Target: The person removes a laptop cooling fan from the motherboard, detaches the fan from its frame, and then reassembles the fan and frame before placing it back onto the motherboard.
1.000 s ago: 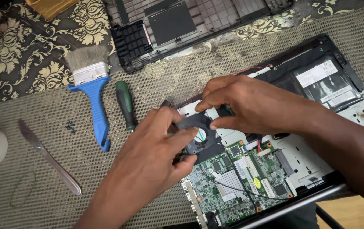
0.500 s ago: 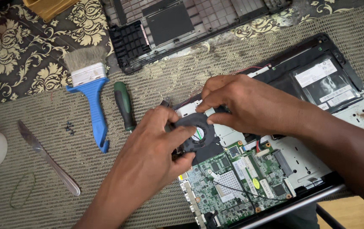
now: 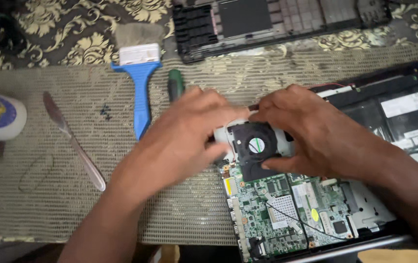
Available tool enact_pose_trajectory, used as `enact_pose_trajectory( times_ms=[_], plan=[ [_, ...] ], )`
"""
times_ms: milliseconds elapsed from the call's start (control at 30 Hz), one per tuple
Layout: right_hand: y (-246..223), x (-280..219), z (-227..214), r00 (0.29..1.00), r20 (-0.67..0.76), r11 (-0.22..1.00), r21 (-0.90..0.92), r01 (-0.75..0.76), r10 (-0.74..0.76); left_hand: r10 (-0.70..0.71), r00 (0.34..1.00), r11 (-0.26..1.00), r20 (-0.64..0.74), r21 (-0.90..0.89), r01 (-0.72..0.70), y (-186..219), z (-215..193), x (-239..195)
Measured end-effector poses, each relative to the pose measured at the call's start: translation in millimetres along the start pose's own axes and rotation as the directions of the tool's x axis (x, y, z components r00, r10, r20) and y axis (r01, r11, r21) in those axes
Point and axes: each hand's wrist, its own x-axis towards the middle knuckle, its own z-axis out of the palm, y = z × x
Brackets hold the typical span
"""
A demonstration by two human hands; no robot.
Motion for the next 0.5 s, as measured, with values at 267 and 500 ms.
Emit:
enact_pose_trajectory(
  times_ms=[267,500],
  plan=[
    [-5.7,1.1,-7.5,0.999,-0.032,1.0,0.017,0.005,-0.005,0.019,0.928,0.998,-0.371,0.06,0.003,-40.9,8.2,12.1],
    [-8.7,5.0,-9.2,0.991,0.055,0.99,0.063,-0.129,0.126,0.057,0.907,0.997,-0.418,0.079,-0.026,-46.7,17.9,21.9]
  ],
)
